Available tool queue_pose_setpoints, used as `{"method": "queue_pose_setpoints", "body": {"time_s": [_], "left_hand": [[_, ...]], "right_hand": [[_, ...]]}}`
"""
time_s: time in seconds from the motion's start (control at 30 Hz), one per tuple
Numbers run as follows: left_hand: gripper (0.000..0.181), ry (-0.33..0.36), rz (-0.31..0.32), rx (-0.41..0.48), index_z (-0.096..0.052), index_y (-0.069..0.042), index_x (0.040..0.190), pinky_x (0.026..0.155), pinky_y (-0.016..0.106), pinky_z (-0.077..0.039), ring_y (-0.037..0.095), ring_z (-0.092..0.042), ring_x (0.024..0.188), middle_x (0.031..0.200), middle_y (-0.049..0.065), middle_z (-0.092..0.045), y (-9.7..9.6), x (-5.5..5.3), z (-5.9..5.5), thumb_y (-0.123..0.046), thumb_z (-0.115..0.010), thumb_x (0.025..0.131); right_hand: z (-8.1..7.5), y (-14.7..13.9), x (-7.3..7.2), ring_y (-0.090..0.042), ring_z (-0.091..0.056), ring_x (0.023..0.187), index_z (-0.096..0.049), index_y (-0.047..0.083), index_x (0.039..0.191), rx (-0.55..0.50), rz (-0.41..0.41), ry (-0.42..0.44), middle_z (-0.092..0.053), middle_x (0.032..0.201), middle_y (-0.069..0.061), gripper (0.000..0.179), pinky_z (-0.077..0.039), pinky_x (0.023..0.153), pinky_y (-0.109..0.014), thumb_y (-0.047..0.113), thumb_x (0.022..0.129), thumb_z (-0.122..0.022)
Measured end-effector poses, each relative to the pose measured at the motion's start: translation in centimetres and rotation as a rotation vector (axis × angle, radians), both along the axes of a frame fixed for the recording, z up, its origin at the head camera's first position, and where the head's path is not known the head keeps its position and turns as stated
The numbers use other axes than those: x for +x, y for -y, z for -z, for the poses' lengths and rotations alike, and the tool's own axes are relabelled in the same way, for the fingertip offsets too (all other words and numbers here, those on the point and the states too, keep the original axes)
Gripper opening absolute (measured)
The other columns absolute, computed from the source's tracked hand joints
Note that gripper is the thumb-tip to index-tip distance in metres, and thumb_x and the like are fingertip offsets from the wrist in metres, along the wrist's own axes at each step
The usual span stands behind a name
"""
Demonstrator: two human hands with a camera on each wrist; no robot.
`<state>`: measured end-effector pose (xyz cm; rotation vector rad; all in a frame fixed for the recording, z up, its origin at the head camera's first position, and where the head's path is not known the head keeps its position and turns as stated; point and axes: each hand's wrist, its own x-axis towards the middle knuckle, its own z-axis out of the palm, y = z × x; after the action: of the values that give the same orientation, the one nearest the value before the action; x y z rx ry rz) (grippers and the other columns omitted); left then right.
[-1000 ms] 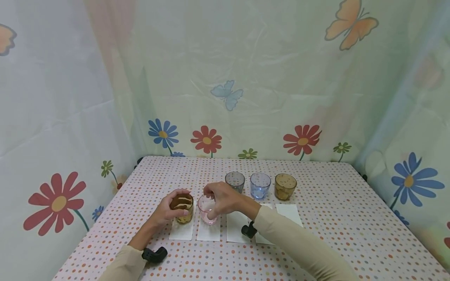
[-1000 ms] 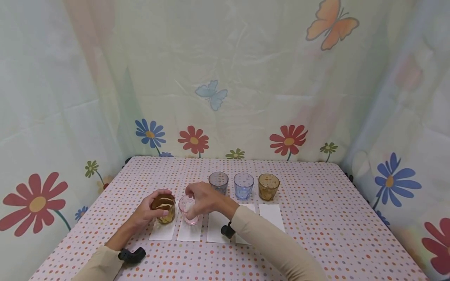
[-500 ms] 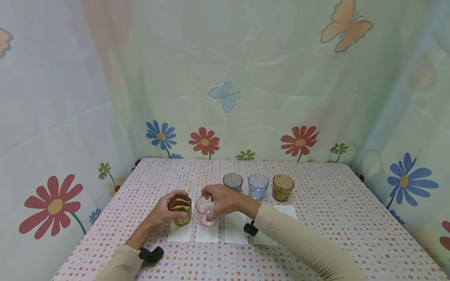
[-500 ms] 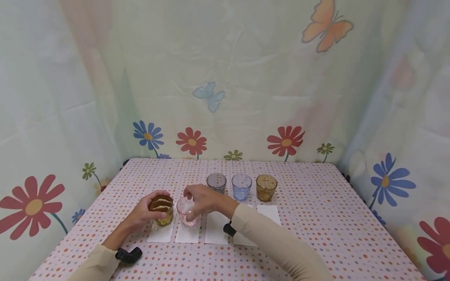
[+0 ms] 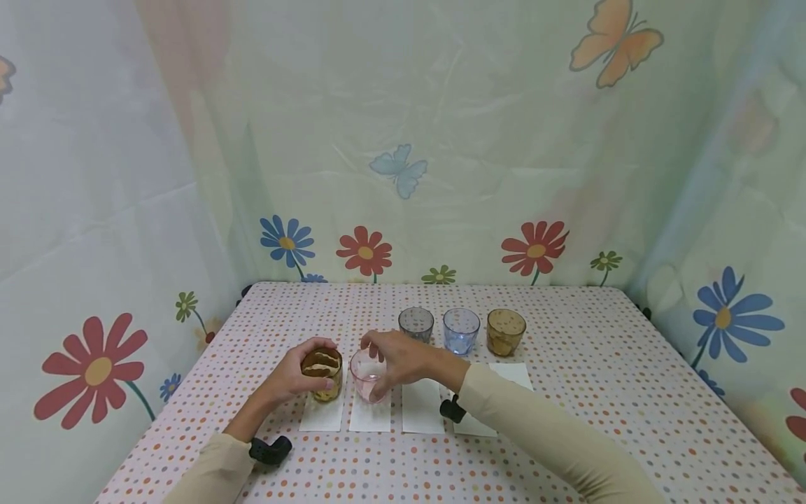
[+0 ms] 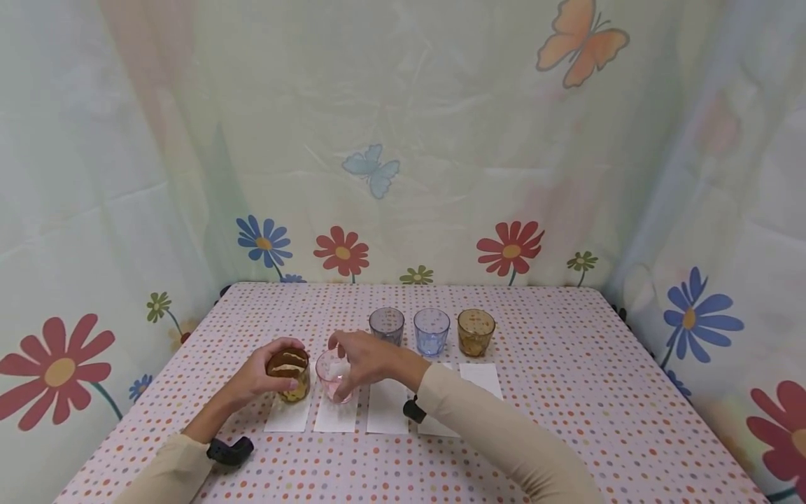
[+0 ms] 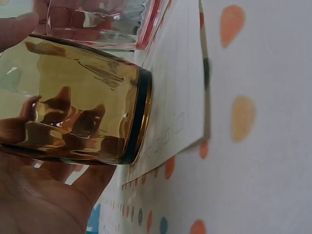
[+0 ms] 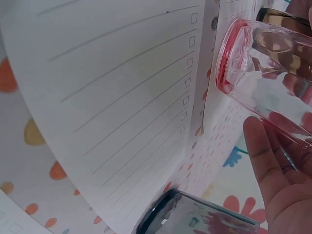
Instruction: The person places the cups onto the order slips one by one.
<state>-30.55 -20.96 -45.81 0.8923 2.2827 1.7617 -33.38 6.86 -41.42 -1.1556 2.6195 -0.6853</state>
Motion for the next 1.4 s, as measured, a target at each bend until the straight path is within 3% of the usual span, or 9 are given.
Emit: {"method": "queue_pose_setpoints", "body": {"time_s": [0.3,0.53,0.7,1.03,1.4], "left_hand": [[0.060,-0.011,0.001,0.017,-0.050,0.002,0.136,0.099,0.058,-0.050,0.045,-0.060,0.118,0.129,0.028,-0.059,-0.1,-0.1,0.4,-0.007,-0.078,0.083],[0.064,-0.006,-0.033,0.011,-0.048,0.006,0.138,0.099,0.055,-0.051,0.043,-0.060,0.119,0.129,0.026,-0.060,-0.1,0.0,0.4,-0.008,-0.078,0.082],[0.068,0.012,-0.051,0.022,-0.046,0.009,0.140,0.100,0.051,-0.051,0.043,-0.059,0.120,0.130,0.026,-0.059,-0.2,0.0,0.5,-0.007,-0.078,0.082],[0.067,0.026,-0.035,0.015,-0.045,0.010,0.140,0.102,0.053,-0.050,0.041,-0.059,0.120,0.131,0.027,-0.057,-0.3,0.0,0.6,-0.007,-0.076,0.084],[0.066,0.033,-0.043,0.026,-0.046,0.008,0.140,0.102,0.052,-0.050,0.041,-0.058,0.121,0.132,0.026,-0.057,-0.4,0.1,0.7,-0.007,-0.076,0.084]], "right_hand": [[-0.2,-0.7,0.1,-0.024,-0.058,0.120,-0.038,0.012,0.153,-0.040,-0.015,0.042,-0.060,0.133,-0.012,0.109,-0.051,0.098,-0.038,0.048,0.067,-0.093],[-0.8,-1.4,0.4,-0.026,-0.055,0.126,-0.045,0.008,0.149,-0.098,-0.025,-0.014,-0.058,0.138,-0.011,0.070,-0.052,0.098,-0.039,0.047,0.095,-0.067],[-0.6,-1.7,0.5,-0.030,-0.056,0.124,-0.049,0.003,0.144,-0.195,-0.034,-0.078,-0.060,0.136,-0.014,0.057,-0.053,0.097,-0.045,0.040,0.102,-0.056],[-0.2,-1.0,0.8,-0.031,-0.057,0.119,-0.059,0.007,0.134,-0.368,0.088,-0.218,-0.063,0.126,-0.011,0.043,-0.051,0.096,-0.050,0.038,0.105,-0.051],[0.4,-0.8,0.0,-0.029,-0.050,0.131,-0.062,0.006,0.131,-0.430,0.323,-0.383,-0.062,0.131,-0.011,0.044,-0.043,0.108,-0.055,0.039,0.102,-0.056]]}}
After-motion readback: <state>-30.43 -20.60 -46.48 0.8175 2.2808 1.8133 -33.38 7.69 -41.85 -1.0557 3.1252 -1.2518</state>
